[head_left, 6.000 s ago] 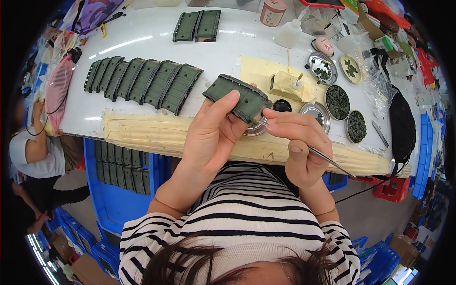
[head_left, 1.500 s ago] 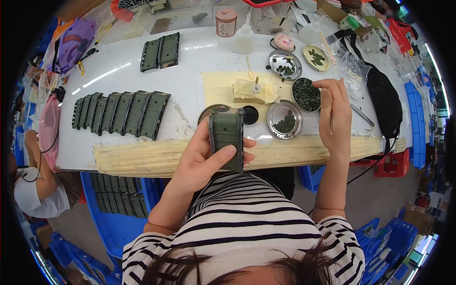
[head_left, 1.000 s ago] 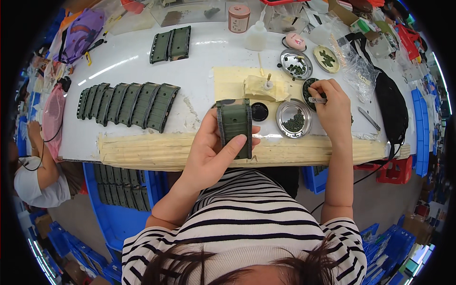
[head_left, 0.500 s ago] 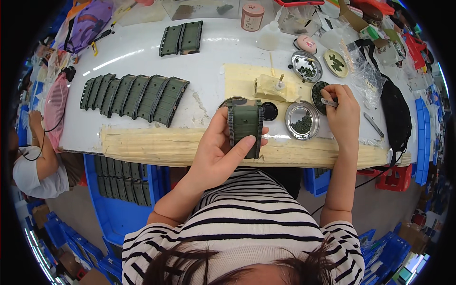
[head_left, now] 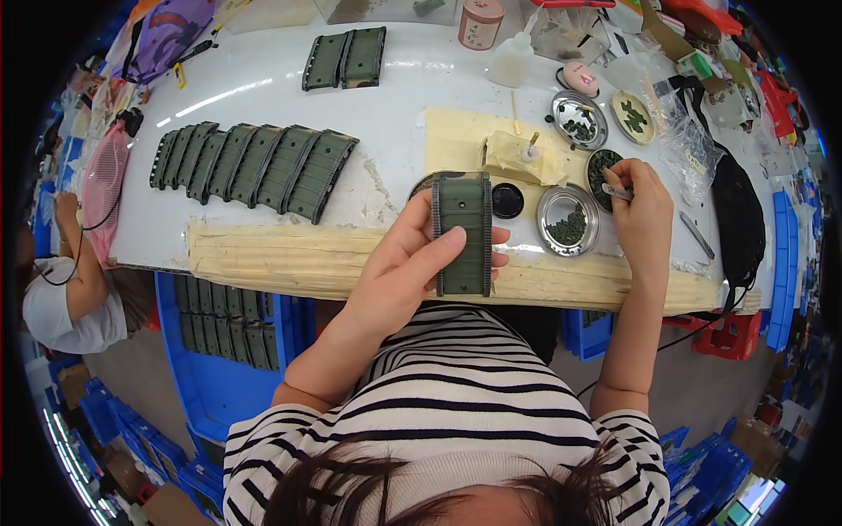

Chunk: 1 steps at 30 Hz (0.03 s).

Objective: The recorder is assembling small green plastic toy tank components by applying adhesive with a brush and fitting the parts together on a workbench.

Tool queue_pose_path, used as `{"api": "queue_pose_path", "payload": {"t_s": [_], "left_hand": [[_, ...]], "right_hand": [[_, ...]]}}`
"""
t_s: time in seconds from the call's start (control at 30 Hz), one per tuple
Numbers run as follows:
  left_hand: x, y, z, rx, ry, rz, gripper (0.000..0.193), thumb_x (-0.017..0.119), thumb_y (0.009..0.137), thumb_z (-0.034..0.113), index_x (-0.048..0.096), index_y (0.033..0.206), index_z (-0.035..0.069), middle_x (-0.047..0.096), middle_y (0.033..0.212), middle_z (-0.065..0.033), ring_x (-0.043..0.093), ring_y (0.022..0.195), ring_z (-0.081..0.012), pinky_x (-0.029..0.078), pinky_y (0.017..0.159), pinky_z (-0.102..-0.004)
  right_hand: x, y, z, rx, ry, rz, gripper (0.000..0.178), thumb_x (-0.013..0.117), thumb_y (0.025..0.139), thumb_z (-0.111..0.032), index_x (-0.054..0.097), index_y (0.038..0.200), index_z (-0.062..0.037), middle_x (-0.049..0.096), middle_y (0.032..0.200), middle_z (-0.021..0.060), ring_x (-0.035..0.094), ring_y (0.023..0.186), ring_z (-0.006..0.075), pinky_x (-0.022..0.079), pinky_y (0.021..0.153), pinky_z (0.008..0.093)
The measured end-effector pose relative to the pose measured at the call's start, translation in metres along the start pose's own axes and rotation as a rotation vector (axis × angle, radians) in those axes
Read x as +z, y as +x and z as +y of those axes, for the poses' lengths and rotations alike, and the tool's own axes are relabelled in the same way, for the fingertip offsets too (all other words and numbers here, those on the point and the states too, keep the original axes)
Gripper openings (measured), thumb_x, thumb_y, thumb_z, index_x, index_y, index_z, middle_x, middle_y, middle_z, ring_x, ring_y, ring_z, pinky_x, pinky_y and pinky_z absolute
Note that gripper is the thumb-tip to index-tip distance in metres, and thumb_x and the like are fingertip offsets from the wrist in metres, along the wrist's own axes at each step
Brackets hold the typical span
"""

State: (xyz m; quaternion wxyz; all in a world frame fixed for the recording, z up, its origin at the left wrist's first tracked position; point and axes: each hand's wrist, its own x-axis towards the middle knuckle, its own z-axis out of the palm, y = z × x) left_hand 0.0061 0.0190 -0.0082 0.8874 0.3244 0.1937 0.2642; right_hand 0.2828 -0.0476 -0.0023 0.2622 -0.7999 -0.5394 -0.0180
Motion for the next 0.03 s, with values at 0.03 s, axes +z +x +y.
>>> {"api": "queue_pose_path", "payload": {"t_s": [0.03], "left_hand": [[-0.0026,0.001,0.0,-0.031,-0.082,0.004,0.053,0.05,0.097,0.014,0.027,0.144,0.006,0.055,0.121,-0.0256,0.062,0.105,-0.0303,0.053,0.089,-0.0394]], "right_hand": [[0.0009,0.0008,0.0004,0.011,-0.01,-0.013,0.015,0.061,0.077,0.005,0.058,0.092,0.0023,0.062,0.082,0.0149,0.061,0.072,0.0261,0.047,0.068,0.0356]]}}
